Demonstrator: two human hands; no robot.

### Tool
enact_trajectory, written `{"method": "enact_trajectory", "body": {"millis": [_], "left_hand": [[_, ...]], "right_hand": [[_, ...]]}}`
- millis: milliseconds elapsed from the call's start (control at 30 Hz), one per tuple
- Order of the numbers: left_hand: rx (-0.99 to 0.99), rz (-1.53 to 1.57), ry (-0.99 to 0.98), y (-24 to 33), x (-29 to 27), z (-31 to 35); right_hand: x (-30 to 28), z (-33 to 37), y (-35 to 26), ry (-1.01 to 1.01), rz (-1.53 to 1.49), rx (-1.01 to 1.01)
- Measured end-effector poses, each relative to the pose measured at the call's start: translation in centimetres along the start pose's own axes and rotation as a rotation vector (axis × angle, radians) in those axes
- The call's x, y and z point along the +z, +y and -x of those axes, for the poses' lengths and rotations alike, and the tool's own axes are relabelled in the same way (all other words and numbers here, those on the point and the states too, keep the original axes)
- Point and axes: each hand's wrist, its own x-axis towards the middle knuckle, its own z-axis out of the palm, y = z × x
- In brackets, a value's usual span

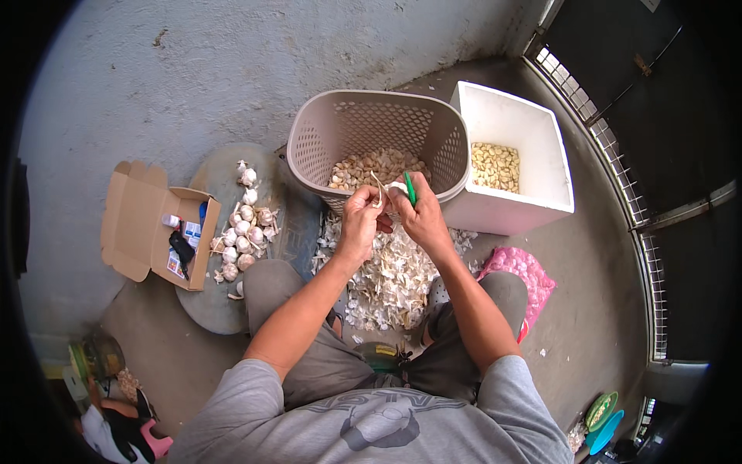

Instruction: The person is peeling garlic cloves using a small tool.

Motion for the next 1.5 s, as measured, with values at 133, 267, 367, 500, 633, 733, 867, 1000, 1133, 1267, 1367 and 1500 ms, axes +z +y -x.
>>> {"method": "enact_trajectory", "body": {"millis": [133, 267, 367, 500, 633, 733, 867, 1000, 1133, 1267, 1367, 1500], "left_hand": [[-0.022, 0.006, -0.065, 1.0, 0.1, 0.2], [0.130, -0.027, -0.100, 1.0, 0.2, 0.0], [0.116, -0.095, -0.133, 1.8, 0.1, 0.1], [0.183, -0.195, -0.103, 2.7, -0.3, 0.1], [0.160, -0.226, -0.076, 2.0, -0.6, 0.4], [0.176, -0.333, -0.075, 2.7, -0.1, 0.4], [0.249, -0.195, -0.063, 2.8, 1.0, 0.3], [0.323, -0.268, -0.017, 3.0, 1.0, 0.2], [0.370, -0.355, 0.001, 3.2, 0.3, 0.1], [0.446, -0.542, 0.058, 3.3, 0.3, 0.0], [0.418, -0.550, 0.050, 3.6, 0.6, 0.1], [0.385, -0.620, 0.037, 3.5, 0.2, -0.1]], "right_hand": [[-0.8, -0.1, 0.2, -0.016, -0.005, -0.018], [-1.6, 0.0, -0.7, -0.093, -0.193, 0.176], [-2.1, 0.6, -2.2, -0.132, -0.402, 0.311], [-1.7, 1.1, -2.2, -0.151, -0.481, 0.358], [-1.5, 1.3, -1.5, -0.149, -0.519, 0.403], [-1.4, 1.1, -1.7, -0.115, -0.522, 0.411], [-1.9, 0.6, -2.4, -0.107, -0.486, 0.386], [-1.6, 0.8, -1.9, -0.120, -0.385, 0.309], [-1.7, 1.2, -2.0, -0.184, -0.403, 0.268], [-1.9, 1.3, -2.7, -0.180, -0.455, 0.284], [-2.1, 1.3, -2.4, -0.191, -0.523, 0.308], [-2.1, 1.5, -2.0, -0.209, -0.527, 0.290]]}}
